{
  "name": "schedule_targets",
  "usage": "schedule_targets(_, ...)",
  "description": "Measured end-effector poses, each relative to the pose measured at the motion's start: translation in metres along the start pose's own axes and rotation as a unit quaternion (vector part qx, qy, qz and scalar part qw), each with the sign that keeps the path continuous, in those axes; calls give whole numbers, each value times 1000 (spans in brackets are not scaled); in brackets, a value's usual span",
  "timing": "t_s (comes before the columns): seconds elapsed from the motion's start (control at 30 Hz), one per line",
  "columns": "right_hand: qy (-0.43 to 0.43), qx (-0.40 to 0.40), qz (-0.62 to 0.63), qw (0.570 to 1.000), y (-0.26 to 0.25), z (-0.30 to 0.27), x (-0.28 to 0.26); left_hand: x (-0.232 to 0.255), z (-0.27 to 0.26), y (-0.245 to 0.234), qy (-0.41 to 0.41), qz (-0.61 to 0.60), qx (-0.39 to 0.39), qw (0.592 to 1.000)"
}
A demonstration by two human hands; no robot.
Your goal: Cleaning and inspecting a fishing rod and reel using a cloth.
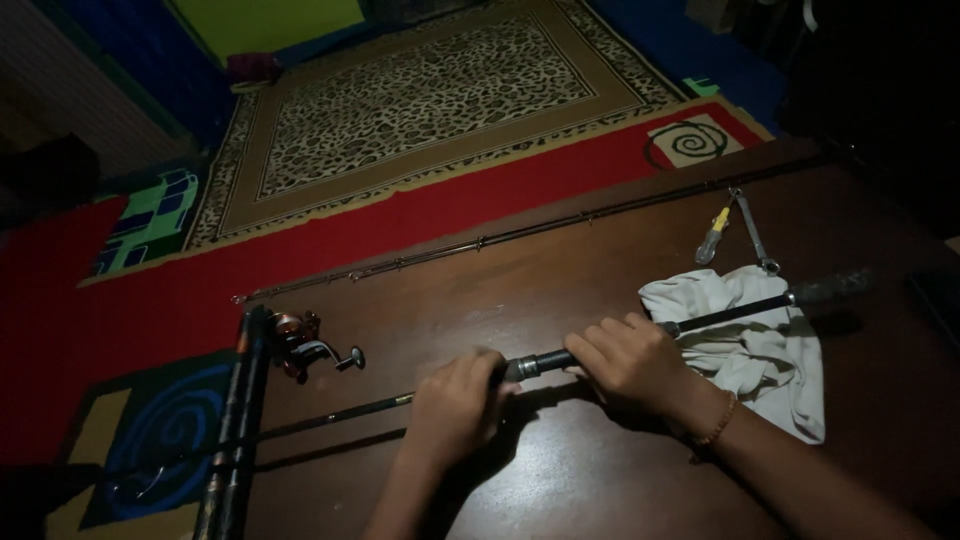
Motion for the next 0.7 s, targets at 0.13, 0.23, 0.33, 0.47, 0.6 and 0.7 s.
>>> schedule_targets(0.13,4,-5,27,1000,8,-7,0,7,7,-11,-2,0,52,999)
schedule_targets(0.23,1,-27,8,1000,18,-16,5,-16,-3,10,-9,19,-46,999)
schedule_targets(0.33,-6,-20,9,1000,26,-21,8,-14,1,2,8,-70,3,998)
schedule_targets(0.47,-10,-30,-3,1000,29,-27,9,-16,-4,5,-21,8,-55,998)
schedule_targets(0.6,-15,-24,-4,1000,35,-30,13,-13,8,-6,-37,-117,-35,992)
schedule_targets(0.7,-11,-29,-5,1000,29,-23,10,-12,4,0,-33,-74,-25,996)
Point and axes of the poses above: each hand's wrist, its own z-axis towards the middle knuckle, its own y-axis out of the palm, x = y × z, the point moved 1 cm from there along z, towards the middle knuckle, and after that the axes turned 2 degrees about z, right-handed, at the moved point
